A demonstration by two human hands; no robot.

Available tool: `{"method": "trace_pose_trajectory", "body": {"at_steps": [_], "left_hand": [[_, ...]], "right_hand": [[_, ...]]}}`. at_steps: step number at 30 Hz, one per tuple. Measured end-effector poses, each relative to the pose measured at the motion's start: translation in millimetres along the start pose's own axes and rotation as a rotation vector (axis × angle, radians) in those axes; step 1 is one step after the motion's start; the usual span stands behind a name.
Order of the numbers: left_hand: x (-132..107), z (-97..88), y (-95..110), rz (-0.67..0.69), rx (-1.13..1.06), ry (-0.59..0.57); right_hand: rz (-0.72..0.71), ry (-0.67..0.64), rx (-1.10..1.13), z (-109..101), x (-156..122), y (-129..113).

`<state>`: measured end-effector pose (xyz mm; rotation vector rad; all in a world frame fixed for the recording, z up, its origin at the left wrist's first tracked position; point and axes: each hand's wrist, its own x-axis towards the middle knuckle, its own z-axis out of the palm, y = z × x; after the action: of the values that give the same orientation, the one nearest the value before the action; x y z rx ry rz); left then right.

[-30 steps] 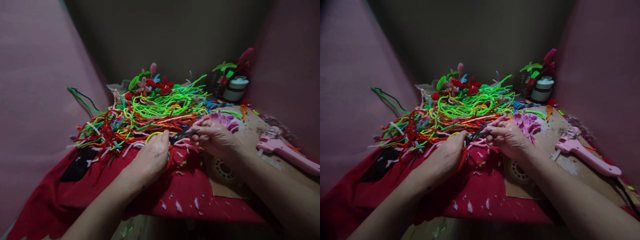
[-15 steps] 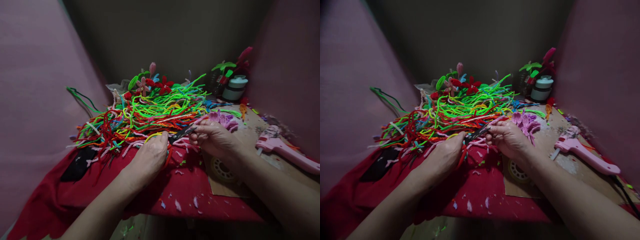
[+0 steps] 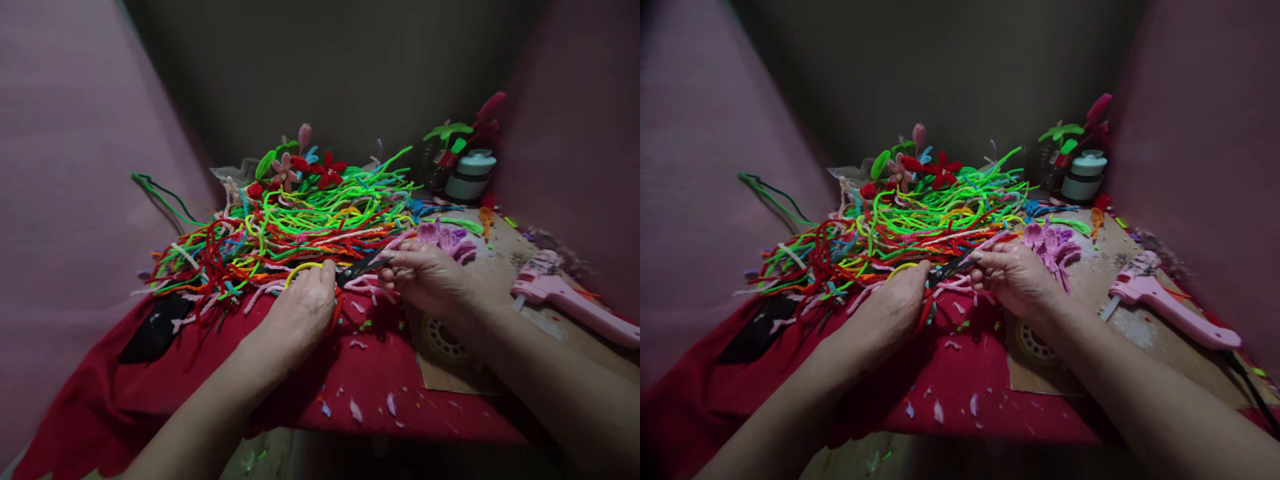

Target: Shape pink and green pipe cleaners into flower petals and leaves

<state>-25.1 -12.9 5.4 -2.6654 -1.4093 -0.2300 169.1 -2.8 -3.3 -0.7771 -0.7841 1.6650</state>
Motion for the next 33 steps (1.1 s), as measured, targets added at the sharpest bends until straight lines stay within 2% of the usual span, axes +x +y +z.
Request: {"method": "trace_pose_trajectory", "body": {"at_steps": [10,17,20,22,25,33], "left_hand": [[-0.8,-4.1,2.5,0.007,0.023,-0.065],[-2.7,-3.7,2.7,-0.054,0.016,-0.105],[-2.0,-1.8,0.6,-0.087,-0.032,-0.074],[-0.9,-0.6,-1.7,-0.095,-0.099,-0.010],[0.6,1.8,-4.3,-0.044,-0.136,0.081],[0.4,1.5,0.9,-0.045,-0.028,0.035]], "right_hand": [[0.033,0.010,0.003,-0.3,1.1,0.2],[-0.003,0.055,0.017,-0.3,1.9,2.6],[0.003,0.065,0.019,-0.4,1.8,2.6],[0.006,0.055,0.010,-0.8,1.6,2.7],[-0.014,0.030,0.006,-1.2,1.5,3.2],[-0.026,0.060,0.010,1.5,0.4,3.2]]}}
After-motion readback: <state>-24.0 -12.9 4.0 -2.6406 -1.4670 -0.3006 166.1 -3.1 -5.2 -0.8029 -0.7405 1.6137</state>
